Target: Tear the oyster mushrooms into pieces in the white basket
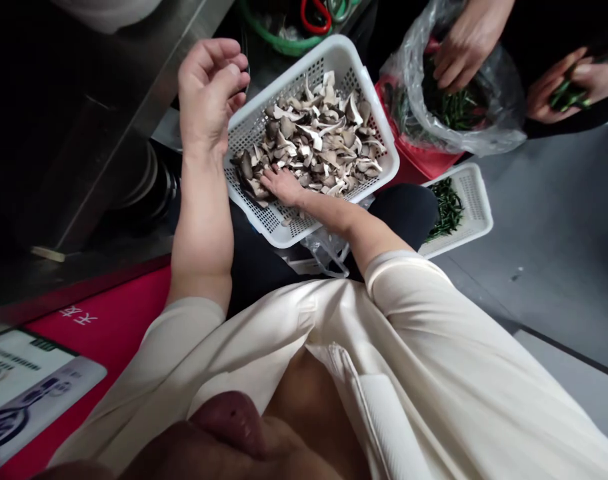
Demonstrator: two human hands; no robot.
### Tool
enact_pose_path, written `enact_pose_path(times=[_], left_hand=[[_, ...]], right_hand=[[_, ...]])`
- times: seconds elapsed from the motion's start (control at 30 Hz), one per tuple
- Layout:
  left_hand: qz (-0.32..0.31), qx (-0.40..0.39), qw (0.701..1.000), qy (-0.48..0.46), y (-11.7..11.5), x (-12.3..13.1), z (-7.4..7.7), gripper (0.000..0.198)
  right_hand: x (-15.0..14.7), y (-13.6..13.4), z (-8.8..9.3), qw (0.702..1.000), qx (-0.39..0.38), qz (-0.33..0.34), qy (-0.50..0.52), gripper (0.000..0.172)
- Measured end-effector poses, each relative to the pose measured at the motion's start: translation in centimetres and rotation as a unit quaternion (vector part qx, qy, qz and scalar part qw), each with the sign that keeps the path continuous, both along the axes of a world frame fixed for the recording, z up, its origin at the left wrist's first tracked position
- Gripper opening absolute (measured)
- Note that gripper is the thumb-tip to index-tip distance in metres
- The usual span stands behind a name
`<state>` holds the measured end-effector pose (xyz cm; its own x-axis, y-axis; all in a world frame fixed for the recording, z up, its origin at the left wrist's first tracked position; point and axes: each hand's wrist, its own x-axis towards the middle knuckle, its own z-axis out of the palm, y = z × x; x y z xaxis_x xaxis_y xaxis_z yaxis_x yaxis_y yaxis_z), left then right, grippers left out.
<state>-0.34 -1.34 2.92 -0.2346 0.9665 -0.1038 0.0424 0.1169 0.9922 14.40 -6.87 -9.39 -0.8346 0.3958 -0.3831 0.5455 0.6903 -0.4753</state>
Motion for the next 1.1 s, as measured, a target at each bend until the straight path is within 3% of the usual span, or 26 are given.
enact_pose_path(times=[0.07, 0.13, 0.2, 0.27, 0.37, 0.47, 0.57, 0.67, 0.77, 0.93, 1.03, 1.1], left_hand=[[0.010, -0.012, 1.000, 0.004, 0.4, -0.1, -0.2, 0.022], [0.013, -0.029, 0.999, 0.013, 0.6, 0.0, -0.2, 0.022], [0.002, -0.051, 0.998, 0.028, 0.4, 0.3, 0.0, 0.021], [-0.036, -0.083, 0.995, 0.040, -0.1, 0.9, 0.1, 0.021], [-0.129, -0.131, 0.982, 0.028, -0.9, 1.9, -0.3, 0.029], [-0.210, -0.141, 0.968, 0.008, -1.1, 2.9, -1.7, 0.044], [-0.181, -0.133, 0.974, 0.023, -0.2, 3.5, -3.9, 0.043], [-0.130, -0.090, 0.987, 0.042, 0.8, 3.5, -6.3, 0.038], [-0.140, -0.033, 0.988, 0.057, 1.4, 3.3, -8.2, 0.042], [-0.149, 0.011, 0.986, 0.075, 1.2, 3.3, -9.2, 0.050], [-0.142, 0.024, 0.986, 0.082, 1.0, 3.6, -8.9, 0.048], [-0.126, 0.032, 0.988, 0.081, 1.0, 3.9, -8.7, 0.043]], right_hand=[[0.8, 1.4, 1.1, 0.996, -0.046, -0.062, 0.041, 0.060], [2.1, 2.9, 2.3, 0.971, -0.135, -0.162, 0.111, 0.059], [3.9, 4.6, 3.8, 0.912, -0.254, -0.257, 0.192, 0.048], [5.9, 6.2, 5.4, 0.835, -0.364, -0.326, 0.253, 0.037], [8.3, 7.8, 7.8, 0.737, -0.450, -0.400, 0.306, 0.043], [9.1, 8.9, 9.5, 0.680, -0.487, -0.451, 0.311, 0.059], [9.1, 9.4, 10.5, 0.638, -0.534, -0.464, 0.305, 0.072], [9.1, 9.3, 10.8, 0.624, -0.550, -0.437, 0.343, 0.068], [9.3, 8.7, 10.2, 0.650, -0.494, -0.430, 0.385, 0.063], [8.8, 8.5, 8.5, 0.681, -0.406, -0.427, 0.436, 0.062], [8.0, 8.6, 7.8, 0.652, -0.369, -0.485, 0.451, 0.053], [7.5, 8.6, 7.6, 0.609, -0.380, -0.526, 0.456, 0.052]])
